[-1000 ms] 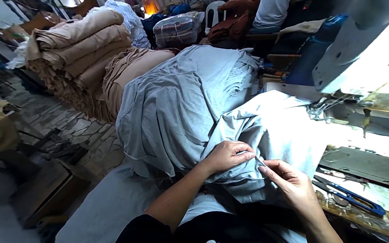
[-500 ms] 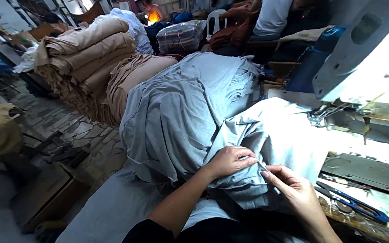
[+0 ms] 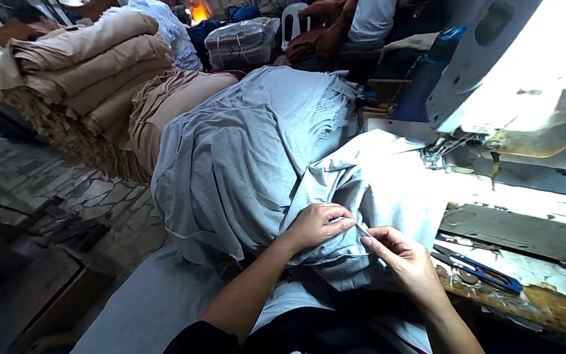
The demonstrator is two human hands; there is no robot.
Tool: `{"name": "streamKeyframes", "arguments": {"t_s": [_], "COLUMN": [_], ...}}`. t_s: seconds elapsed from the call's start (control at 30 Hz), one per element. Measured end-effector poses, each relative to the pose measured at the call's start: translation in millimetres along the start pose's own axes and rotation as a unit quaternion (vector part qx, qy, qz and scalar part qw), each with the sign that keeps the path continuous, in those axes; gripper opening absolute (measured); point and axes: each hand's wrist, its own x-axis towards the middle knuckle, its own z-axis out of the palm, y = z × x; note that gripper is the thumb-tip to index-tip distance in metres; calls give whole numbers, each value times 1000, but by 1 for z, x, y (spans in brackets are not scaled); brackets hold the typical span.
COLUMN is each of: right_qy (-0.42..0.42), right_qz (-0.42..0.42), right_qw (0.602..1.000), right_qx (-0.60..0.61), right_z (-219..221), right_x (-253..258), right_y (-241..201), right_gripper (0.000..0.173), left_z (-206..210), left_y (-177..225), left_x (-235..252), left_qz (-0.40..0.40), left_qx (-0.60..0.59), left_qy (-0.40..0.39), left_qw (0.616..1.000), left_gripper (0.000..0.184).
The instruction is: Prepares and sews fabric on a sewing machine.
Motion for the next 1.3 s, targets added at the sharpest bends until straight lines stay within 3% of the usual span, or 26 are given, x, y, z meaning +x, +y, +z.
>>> {"name": "streamKeyframes", "arguments": {"t_s": [0.2, 0.27, 0.33, 0.47, 0.57, 0.63, 0.7, 0.77, 0.87, 0.93, 1.07, 1.17, 1.2, 1.3], "right_qy": [10, 4, -21, -53, -48, -29, -7, -4, -32, -63, -141, -164, -159, -137], "right_qz": [17, 42, 51, 25, 20, 33, 37, 35, 15, -16, -56, -24, -18, -21], "right_qw": [1000, 998, 996, 996, 997, 998, 998, 998, 997, 994, 966, 955, 955, 962], "right_qx": [20, 47, 71, 60, 54, 51, 51, 59, 63, 93, 210, 246, 249, 235], "right_z": [0, 0, -4, -19, -37, -48, -56, -62, -71, -72, -72, -67, -66, -68], "right_x": [-2, -3, -3, -6, -1, 3, 8, 10, 9, 9, 7, 5, 4, 1], "right_y": [-1, -5, -13, -34, -45, -48, -52, -56, -59, -55, -46, -57, -61, -62], "right_gripper": [13, 27, 31, 13, 10, 6, 2, 1, 5, 7, 10, 11, 10, 8], "left_z": [2, -1, -13, -56, -91, -109, -113, -96, -60, -54, -53, -46, -42, -37], "left_y": [3, 15, 35, 75, 89, 89, 85, 73, 59, 65, 78, 82, 83, 89], "left_x": [0, 4, 17, 56, 83, 95, 101, 102, 97, 97, 98, 89, 85, 79], "left_qz": [-10, -23, 20, 172, 200, 178, 101, 17, -36, -61, -53, -71, -76, -60], "left_qx": [-34, -88, -83, 49, 129, 156, 149, 82, -46, -100, -137, -128, -139, -188], "left_qy": [16, 31, 4, -76, -103, -150, -241, -348, -444, -464, -428, -459, -473, -473], "left_qw": [999, 995, 996, 981, 966, 960, 954, 934, 894, 878, 892, 876, 867, 859], "left_gripper": [23, 20, 19, 18, 18, 17, 14, 19, 23, 18, 7, 34, 33, 12]}}
